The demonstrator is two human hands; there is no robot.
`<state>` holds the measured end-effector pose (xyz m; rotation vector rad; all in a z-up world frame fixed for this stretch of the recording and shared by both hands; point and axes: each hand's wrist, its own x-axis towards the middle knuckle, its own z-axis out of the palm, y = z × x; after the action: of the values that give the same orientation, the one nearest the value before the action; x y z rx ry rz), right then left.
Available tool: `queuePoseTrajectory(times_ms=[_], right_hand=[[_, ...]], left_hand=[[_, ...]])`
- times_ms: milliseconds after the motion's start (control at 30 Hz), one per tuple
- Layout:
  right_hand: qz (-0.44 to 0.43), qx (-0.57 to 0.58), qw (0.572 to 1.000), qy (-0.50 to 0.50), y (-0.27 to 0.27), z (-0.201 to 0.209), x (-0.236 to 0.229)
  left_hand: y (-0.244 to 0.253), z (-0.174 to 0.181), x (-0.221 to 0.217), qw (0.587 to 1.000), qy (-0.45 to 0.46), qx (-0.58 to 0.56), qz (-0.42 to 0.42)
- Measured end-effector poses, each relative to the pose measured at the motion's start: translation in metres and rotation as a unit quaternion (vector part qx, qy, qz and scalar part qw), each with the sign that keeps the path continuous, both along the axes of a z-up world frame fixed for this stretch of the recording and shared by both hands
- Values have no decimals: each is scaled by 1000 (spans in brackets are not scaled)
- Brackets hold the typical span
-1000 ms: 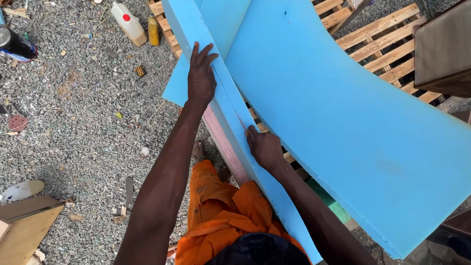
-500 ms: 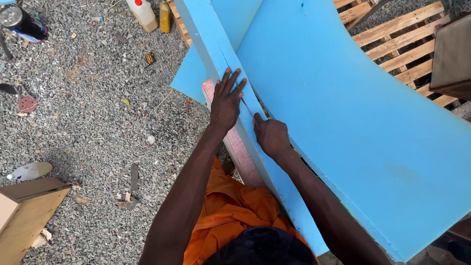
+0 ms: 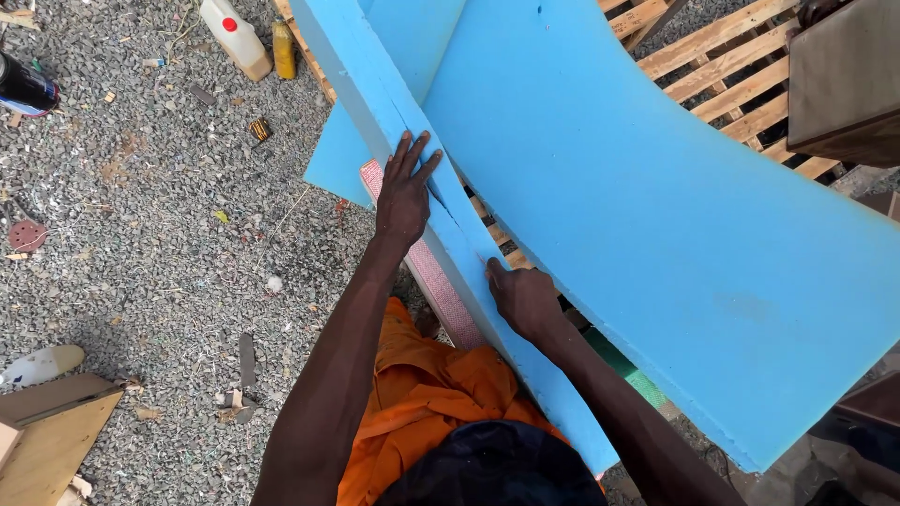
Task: Cutting a large piece of blue upholstery foam with a knife and using a stick for marking or guiding.
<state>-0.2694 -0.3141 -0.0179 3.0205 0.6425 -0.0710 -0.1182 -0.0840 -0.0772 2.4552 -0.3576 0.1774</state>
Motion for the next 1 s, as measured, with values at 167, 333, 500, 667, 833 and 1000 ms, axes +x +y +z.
queuePoseTrajectory(times_ms=[167, 333, 500, 667, 833, 1000], right_hand=[[9, -17, 1000, 22, -36, 30, -88], [5, 85, 996, 11, 4, 14, -18], [-21, 200, 979, 23, 49, 6, 46], [21, 35, 998, 43, 63, 7, 50], [37, 0, 999, 38, 61, -12, 72], [-10, -3, 997, 82, 13, 14, -14]], left_hand=[[-6, -31, 22, 996, -5, -87, 5], [32, 5, 77, 990, -52, -132, 17], [33, 17, 61, 982, -154, -54, 94], [4, 75, -43, 981, 28, -185, 57], [3, 65, -42, 983, -48, -167, 55], [0, 2, -31, 990, -78, -110, 30]])
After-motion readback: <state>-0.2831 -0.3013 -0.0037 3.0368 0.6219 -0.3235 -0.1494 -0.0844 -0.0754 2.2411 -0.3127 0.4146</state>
